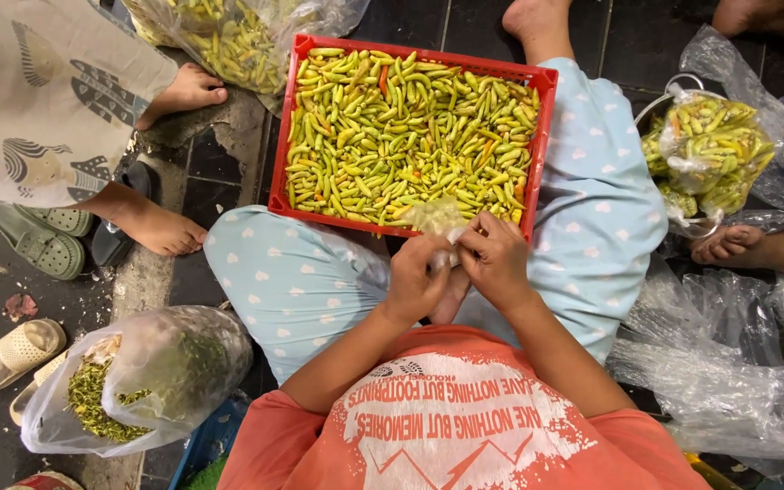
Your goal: The person picks small green peppers from a red plastic crate and places them into clear plastic bags by hand.
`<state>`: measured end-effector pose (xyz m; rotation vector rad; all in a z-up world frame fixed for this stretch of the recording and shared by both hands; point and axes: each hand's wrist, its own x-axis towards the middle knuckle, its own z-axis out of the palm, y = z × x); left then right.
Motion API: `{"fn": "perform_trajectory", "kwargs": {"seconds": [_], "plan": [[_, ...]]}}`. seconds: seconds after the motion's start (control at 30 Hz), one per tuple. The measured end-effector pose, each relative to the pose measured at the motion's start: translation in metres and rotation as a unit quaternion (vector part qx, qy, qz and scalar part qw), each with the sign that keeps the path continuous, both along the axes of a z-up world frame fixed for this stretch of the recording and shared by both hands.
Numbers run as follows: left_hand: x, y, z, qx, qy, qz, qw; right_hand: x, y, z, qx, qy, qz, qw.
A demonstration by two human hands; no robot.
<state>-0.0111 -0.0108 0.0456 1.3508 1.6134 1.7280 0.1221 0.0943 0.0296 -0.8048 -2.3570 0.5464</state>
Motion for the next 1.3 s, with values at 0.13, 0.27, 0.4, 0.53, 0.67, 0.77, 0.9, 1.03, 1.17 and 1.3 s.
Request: {"fn": "perform_trajectory", "kwargs": {"seconds": [0.13, 0.27, 0.4, 0.53, 0.67, 0.77, 0.9, 1.03, 1.17, 1.3], "plan": [[-0.003, 0.006, -0.017, 0.078, 0.225, 0.016, 0.971, -0.003, 0.000, 0.011, 0.088, -0.008, -0.030, 0.996], [-0.011, 0.013, -0.017, 0.046, 0.372, 0.068, 0.925, -0.001, 0.002, 0.012, 0.115, -0.040, -0.048, 0.991], [-0.021, 0.011, -0.011, -0.050, 0.487, 0.061, 0.870, 0.007, 0.010, 0.005, 0.112, -0.076, -0.032, 0.990], [-0.025, 0.004, 0.001, 0.101, 0.506, -0.011, 0.857, 0.011, 0.022, 0.014, 0.019, -0.082, -0.033, 0.996], [-0.037, 0.011, -0.022, 0.028, 0.541, -0.050, 0.839, 0.005, 0.025, -0.002, -0.052, -0.059, -0.039, 0.996], [-0.045, 0.019, -0.043, -0.044, 0.546, -0.011, 0.836, -0.007, 0.014, 0.010, -0.187, 0.047, -0.006, 0.981], [-0.047, 0.015, -0.039, -0.041, 0.530, 0.005, 0.847, 0.001, 0.023, 0.000, -0.401, 0.182, 0.008, 0.898], [-0.039, 0.010, -0.039, -0.053, 0.526, 0.008, 0.849, 0.003, 0.027, -0.004, -0.268, 0.094, 0.044, 0.958], [-0.031, 0.010, -0.036, -0.025, 0.501, -0.083, 0.861, 0.000, 0.027, -0.008, -0.018, -0.116, -0.010, 0.993], [-0.047, -0.003, 0.042, -0.122, 0.519, -0.086, 0.842, -0.005, 0.044, -0.025, -0.047, -0.102, 0.029, 0.993]]}}
